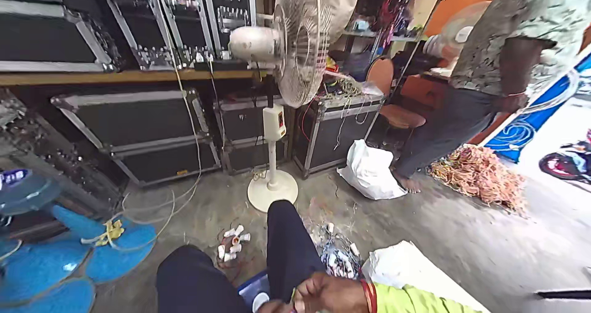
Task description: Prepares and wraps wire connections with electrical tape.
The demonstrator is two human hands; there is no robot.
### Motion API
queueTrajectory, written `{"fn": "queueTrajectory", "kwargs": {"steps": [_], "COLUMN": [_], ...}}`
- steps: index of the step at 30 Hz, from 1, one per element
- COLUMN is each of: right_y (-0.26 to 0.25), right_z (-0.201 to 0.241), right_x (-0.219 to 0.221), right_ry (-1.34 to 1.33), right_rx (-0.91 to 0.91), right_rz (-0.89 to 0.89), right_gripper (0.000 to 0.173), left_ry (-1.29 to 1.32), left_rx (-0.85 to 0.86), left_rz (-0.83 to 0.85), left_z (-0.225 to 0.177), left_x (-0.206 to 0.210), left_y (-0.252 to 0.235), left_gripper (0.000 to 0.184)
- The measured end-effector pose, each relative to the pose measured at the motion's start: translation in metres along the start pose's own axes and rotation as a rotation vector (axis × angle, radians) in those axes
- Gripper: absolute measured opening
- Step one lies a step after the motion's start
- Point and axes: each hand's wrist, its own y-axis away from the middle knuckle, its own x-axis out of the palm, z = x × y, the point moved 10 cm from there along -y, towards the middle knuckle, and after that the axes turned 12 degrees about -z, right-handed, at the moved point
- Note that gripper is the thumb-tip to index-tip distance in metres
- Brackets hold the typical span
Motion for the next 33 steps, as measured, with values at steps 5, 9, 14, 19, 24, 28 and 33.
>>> {"fn": "queueTrajectory", "kwargs": {"steps": [5,9,14,19,24,28,33], "right_y": [0.007,0.016,0.028,0.035,0.027,-0.001,-0.002], "right_z": [0.022,0.033,0.042,0.042,0.037,-0.011,-0.046], "right_x": [-0.009,-0.004,0.007,0.014,0.004,-0.010,0.009], "right_ry": [0.271,0.652,0.865,0.938,0.756,-0.009,-0.439], "right_rx": [-0.354,-0.757,-1.003,-1.104,-0.929,-0.139,0.344], "right_rz": [-0.211,-0.396,-0.498,-0.499,-0.434,-0.281,-0.084], "right_gripper": [0.022,0.022,0.019,0.019,0.023,0.019,0.031], "left_ry": [-0.005,0.182,0.262,0.252,0.202,0.097,0.058], "left_rx": [-0.159,-0.396,-0.441,-0.432,-0.335,-0.064,0.042], "left_rz": [-0.048,0.014,0.021,0.031,0.062,-0.003,-0.028], "left_z": [0.012,0.040,0.039,0.032,0.025,0.006,-0.005], "left_x": [-0.003,0.001,0.006,0.006,0.008,0.002,0.003], "left_y": [0.009,0.018,0.016,0.017,0.015,0.011,0.014], "left_gripper": [0.024,0.020,0.014,0.013,0.013,0.013,0.013]}}
